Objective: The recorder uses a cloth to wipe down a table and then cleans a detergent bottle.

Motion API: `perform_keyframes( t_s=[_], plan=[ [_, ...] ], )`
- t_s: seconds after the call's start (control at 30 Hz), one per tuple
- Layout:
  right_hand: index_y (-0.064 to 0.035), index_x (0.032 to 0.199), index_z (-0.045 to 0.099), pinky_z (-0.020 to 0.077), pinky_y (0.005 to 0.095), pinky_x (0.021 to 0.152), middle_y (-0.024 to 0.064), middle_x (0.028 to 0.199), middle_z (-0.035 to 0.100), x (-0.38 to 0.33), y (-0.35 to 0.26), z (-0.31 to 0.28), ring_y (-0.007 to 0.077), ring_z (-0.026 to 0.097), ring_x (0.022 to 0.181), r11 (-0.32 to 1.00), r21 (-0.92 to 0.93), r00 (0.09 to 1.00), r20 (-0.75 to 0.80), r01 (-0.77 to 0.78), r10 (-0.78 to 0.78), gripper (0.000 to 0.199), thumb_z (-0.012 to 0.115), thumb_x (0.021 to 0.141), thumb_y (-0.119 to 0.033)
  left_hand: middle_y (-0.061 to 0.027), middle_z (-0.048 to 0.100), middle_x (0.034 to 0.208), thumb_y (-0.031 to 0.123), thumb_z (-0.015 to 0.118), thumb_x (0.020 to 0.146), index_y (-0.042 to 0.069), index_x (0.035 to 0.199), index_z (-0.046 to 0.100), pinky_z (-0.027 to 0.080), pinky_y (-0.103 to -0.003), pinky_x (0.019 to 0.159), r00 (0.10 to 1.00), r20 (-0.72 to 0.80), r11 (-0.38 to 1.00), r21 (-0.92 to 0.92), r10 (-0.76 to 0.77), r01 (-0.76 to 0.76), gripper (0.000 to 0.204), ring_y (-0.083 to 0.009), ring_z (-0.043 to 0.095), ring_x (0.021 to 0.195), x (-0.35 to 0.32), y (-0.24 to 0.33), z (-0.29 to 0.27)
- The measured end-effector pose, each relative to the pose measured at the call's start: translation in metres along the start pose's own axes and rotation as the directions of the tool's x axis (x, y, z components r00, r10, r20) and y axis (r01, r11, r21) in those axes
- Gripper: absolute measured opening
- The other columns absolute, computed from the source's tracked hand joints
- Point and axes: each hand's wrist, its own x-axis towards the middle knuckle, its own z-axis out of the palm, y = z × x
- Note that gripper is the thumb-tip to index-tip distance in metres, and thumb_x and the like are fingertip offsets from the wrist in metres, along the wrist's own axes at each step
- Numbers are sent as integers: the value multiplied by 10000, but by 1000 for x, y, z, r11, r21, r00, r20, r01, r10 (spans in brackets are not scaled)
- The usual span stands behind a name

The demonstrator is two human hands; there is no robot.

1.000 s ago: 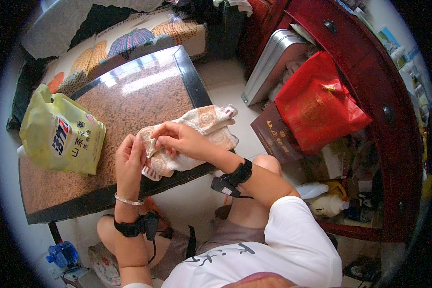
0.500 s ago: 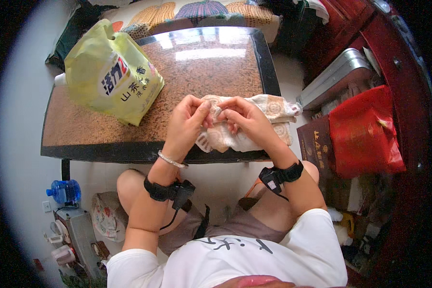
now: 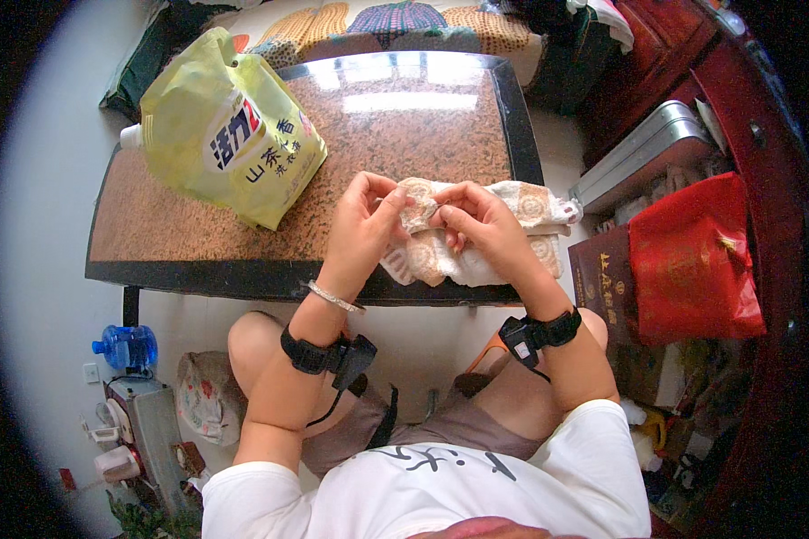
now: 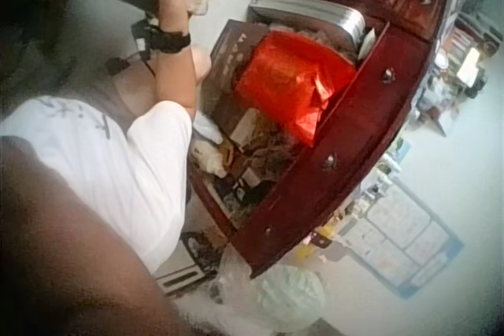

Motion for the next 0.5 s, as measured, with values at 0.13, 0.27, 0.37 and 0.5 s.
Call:
perform_keyframes(
  t_s=[0.13, 0.27, 0.37, 0.5],
  plan=[
    [-11, 996, 517, 433, 174, 505, 56, 799, 624, 0, 1, -1, 53, 535, 575, 999, 43, 999, -37, 4, -2, 156, 506, 906, -138, -75, 579, 944, 120, 534, 885, -1, 978, 508, 467, -202, 605, 996, -54, 993, 98, 71, -65, 154, -64, 524, 687, -1, 1, -1],
    [-13, 967, 522, 416, 144, 476, 51, 793, 622, 0, 1, -8, 35, 526, 570, 998, 58, 998, -68, -1, 5, 188, 515, 916, -194, -68, 582, 1026, 102, 548, 872, -5, 1051, 523, 456, -197, 621, 995, 64, 995, 67, 73, -77, 210, -63, 530, 703, 2, 4, 9],
    [-8, 949, 528, 414, 143, 459, 38, 771, 613, 2, -2, -6, 31, 523, 545, 1000, 1, 999, -44, -23, 23, 209, 521, 914, -214, -48, 574, 1045, 103, 549, 873, 7, 1112, 519, 450, -191, 620, 987, 148, 987, 136, 62, -82, 260, -46, 530, 723, -2, 8, 17],
    [11, 935, 540, 431, 165, 430, 31, 731, 614, 2, -1, 3, 42, 538, 525, 1000, -6, 999, -34, 16, -16, 218, 529, 906, -205, -6, 559, 923, 90, 551, 872, 12, 1114, 518, 432, -181, 530, 972, 234, 980, 198, -17, -30, 257, -39, 508, 691, -4, 10, 24]
  ],
)
